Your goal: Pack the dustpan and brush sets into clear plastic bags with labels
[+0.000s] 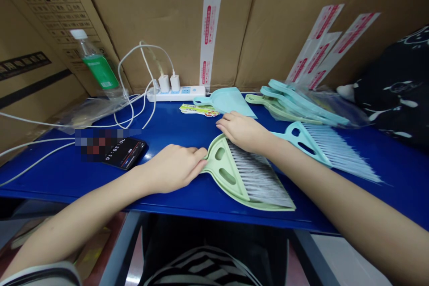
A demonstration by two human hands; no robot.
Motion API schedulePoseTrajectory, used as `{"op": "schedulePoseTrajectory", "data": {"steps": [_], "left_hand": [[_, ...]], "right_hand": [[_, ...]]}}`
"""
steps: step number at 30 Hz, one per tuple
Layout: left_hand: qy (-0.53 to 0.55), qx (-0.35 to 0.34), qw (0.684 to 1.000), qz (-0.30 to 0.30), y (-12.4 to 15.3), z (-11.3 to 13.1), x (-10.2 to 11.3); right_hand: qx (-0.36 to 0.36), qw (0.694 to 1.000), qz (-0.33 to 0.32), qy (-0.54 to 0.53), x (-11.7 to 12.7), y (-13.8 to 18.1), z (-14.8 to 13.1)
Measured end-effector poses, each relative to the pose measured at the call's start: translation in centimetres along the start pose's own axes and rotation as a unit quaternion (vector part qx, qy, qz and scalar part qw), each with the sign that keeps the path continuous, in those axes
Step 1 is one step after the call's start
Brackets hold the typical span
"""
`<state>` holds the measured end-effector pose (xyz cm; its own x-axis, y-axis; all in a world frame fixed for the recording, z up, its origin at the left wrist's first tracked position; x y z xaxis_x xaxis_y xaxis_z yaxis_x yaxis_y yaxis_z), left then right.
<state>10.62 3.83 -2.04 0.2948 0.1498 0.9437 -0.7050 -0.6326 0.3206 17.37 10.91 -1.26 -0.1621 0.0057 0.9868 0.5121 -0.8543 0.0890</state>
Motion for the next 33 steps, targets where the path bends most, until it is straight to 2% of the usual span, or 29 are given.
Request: {"op": "schedulePoseTrajectory", "data": {"steps": [9, 17, 33], "left_hand": [[0.002, -0.001, 1.000, -0.001, 0.01, -0.01, 0.00], [-0.001, 0.005, 1.000, -0.010, -0.09, -0.11, -0.08], [-0.002, 0.005, 1.000, -0.011, 0.00, 0.06, 0.08]], "right_hand": [[0.008, 1.000, 0.019, 0.006, 0.19, 0.04, -0.04], [0.000, 1.000, -0.006, 0.002, -0.04, 0.02, -0.03], [0.004, 1.000, 0.007, -0.004, 0.14, 0.07, -0.04]]}}
Point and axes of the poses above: each hand's wrist, its own y-axis away from the middle knuckle, its own x-axis out of the back of the hand, z = x × y, the point moved 10 cm from there along -y, towards the middle knuckle, and after that the axes turned 10 degrees about -z, right-handed, at the moved point
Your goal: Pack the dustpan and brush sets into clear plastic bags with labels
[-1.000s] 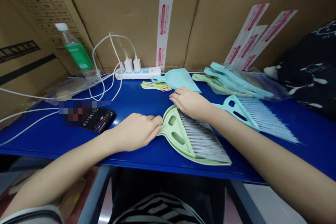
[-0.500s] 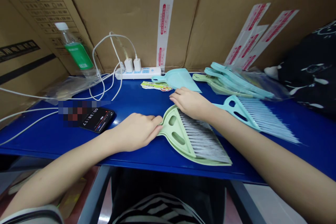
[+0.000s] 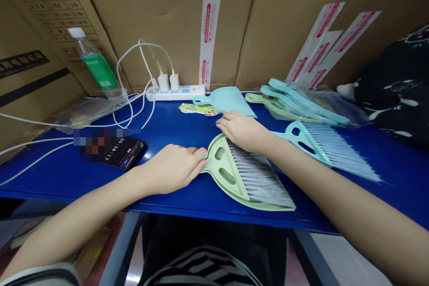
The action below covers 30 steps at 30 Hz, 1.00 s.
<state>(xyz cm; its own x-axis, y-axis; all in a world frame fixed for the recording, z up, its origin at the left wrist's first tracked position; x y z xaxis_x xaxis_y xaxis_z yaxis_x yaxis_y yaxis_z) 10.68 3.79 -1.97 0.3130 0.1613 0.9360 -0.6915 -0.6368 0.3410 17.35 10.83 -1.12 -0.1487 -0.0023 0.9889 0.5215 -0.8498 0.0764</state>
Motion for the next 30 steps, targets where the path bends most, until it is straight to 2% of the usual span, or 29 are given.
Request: {"op": "schedulePoseTrajectory", "data": {"steps": [4, 20, 30], "left_hand": [[0.000, 0.003, 1.000, 0.001, 0.04, 0.00, 0.04], [-0.007, 0.008, 1.000, 0.006, 0.01, 0.00, 0.11], [-0.013, 0.008, 1.000, -0.006, 0.11, 0.15, 0.01]], "right_hand": [[-0.007, 1.000, -0.014, -0.002, -0.17, -0.04, 0.08], [0.016, 0.999, 0.023, 0.018, 0.05, -0.01, -0.09], [0.012, 1.000, 0.016, 0.010, 0.02, 0.01, -0.07]]}}
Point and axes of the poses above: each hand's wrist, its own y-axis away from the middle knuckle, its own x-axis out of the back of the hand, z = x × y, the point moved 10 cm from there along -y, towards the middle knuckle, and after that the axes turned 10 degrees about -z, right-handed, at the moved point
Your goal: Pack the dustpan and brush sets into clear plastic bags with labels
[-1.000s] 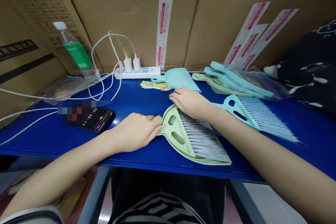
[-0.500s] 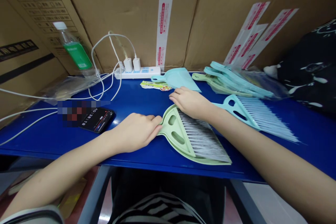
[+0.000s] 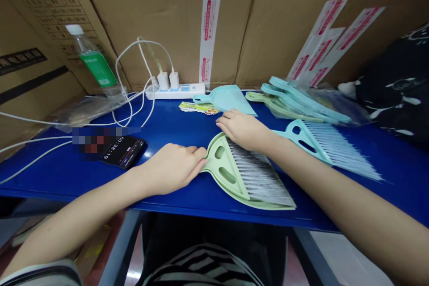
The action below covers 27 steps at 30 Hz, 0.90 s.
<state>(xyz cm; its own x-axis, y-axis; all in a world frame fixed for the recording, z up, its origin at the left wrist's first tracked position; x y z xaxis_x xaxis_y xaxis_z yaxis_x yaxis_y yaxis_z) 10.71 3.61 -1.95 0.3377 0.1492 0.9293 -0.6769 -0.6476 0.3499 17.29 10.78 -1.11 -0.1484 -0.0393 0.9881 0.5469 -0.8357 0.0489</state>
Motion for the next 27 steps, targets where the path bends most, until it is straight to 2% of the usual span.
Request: {"op": "schedulePoseTrajectory", "data": {"steps": [8, 13, 20, 27], "left_hand": [[0.002, 0.002, 1.000, 0.000, 0.04, 0.00, 0.01], [-0.001, 0.002, 1.000, -0.002, 0.04, 0.02, -0.08], [-0.005, 0.002, 1.000, -0.001, 0.06, 0.00, -0.09], [-0.010, 0.003, 1.000, 0.002, 0.13, 0.09, 0.01]], "right_hand": [[0.005, 1.000, 0.016, 0.007, 0.00, 0.03, -0.04], [-0.005, 1.000, -0.008, 0.003, -0.22, -0.01, 0.06], [-0.002, 1.000, 0.006, -0.001, -0.07, 0.02, 0.07], [-0.009, 1.000, -0.012, -0.001, -0.22, -0.02, 0.01]]}}
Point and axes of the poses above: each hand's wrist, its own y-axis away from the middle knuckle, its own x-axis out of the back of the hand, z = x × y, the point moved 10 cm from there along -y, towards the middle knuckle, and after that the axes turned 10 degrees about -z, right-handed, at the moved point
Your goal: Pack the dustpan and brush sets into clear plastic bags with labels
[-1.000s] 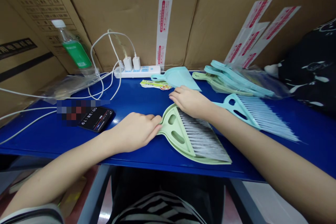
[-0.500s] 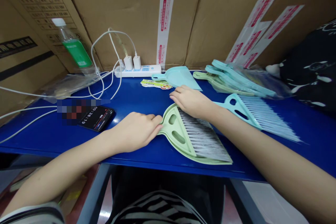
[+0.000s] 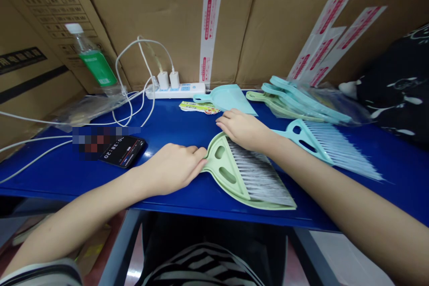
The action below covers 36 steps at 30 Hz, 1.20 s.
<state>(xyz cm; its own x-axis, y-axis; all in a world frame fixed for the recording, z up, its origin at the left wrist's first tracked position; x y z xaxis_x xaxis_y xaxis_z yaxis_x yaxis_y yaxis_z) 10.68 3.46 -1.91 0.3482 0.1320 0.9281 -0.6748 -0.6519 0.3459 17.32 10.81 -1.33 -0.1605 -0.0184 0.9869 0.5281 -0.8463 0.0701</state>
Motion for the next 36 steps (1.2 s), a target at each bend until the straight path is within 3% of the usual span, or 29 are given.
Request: {"op": "schedulePoseTrajectory", "data": {"steps": [7, 15, 25, 36], "left_hand": [[-0.001, 0.004, 1.000, -0.001, -0.02, -0.10, 0.01], [-0.005, 0.005, 1.000, 0.000, -0.04, -0.01, -0.13], [-0.009, 0.011, 1.000, -0.002, -0.05, 0.00, -0.02], [-0.020, 0.014, 1.000, 0.003, 0.07, 0.06, 0.09]], "right_hand": [[-0.003, 1.000, -0.007, -0.003, 0.00, 0.01, -0.02], [0.015, 0.999, 0.040, 0.002, 0.08, 0.01, 0.10], [-0.002, 1.000, 0.001, -0.002, -0.07, -0.02, 0.17], [0.007, 1.000, 0.023, 0.003, 0.09, 0.03, 0.10]]}}
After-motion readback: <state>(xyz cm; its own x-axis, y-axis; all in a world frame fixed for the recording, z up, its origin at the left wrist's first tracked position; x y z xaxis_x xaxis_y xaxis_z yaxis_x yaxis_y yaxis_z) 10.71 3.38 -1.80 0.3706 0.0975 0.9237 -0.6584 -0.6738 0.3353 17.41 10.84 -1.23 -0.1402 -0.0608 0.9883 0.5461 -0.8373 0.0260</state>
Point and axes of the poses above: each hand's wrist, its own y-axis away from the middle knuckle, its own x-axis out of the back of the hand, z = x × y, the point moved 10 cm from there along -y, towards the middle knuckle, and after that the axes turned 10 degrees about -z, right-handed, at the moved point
